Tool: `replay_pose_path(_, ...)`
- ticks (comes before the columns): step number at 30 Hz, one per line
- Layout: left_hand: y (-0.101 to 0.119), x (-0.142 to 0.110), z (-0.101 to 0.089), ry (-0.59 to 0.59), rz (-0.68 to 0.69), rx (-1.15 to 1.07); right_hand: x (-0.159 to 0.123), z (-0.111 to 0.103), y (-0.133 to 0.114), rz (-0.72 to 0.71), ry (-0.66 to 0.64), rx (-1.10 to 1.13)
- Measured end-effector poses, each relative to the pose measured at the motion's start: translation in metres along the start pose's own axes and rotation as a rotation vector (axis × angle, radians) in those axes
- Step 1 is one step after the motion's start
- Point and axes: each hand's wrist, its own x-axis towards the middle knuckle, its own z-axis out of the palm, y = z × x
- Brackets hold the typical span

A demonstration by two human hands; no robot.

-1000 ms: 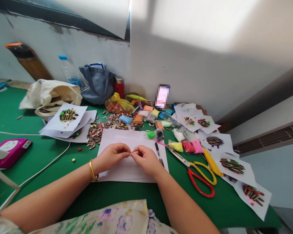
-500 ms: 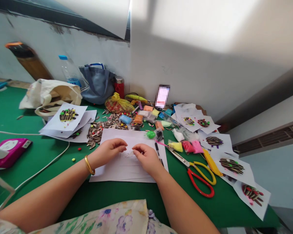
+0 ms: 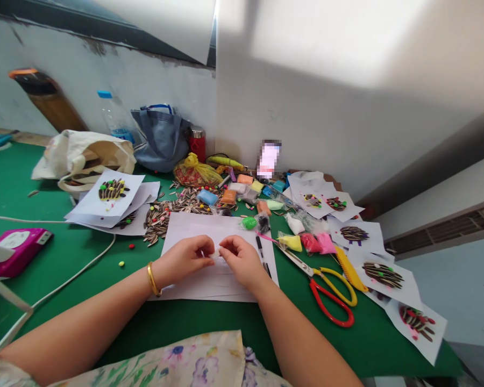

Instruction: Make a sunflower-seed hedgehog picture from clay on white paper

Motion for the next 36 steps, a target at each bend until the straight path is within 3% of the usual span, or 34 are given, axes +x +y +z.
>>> replay_pose_path(11,-0.001,0.001,0.002,-0.005,0.059,0.336,0.000,0.003,-0.005,-0.208,-0.047,-0.424)
replay_pose_path(15,0.000,0.000,0.002,-0.024,0.062,0.401,0.002,0.007,0.000,-0.154,-0.016,-0.520)
replay_pose_path(22,-0.001,0.000,-0.005,-0.063,-0.041,0.400,0.002,0.008,0.000,-0.144,-0.025,-0.577)
replay_pose_path(36,0.000,0.001,0.002,-0.057,0.008,0.495,0.007,0.012,0.004,-0.265,0.013,-0.722)
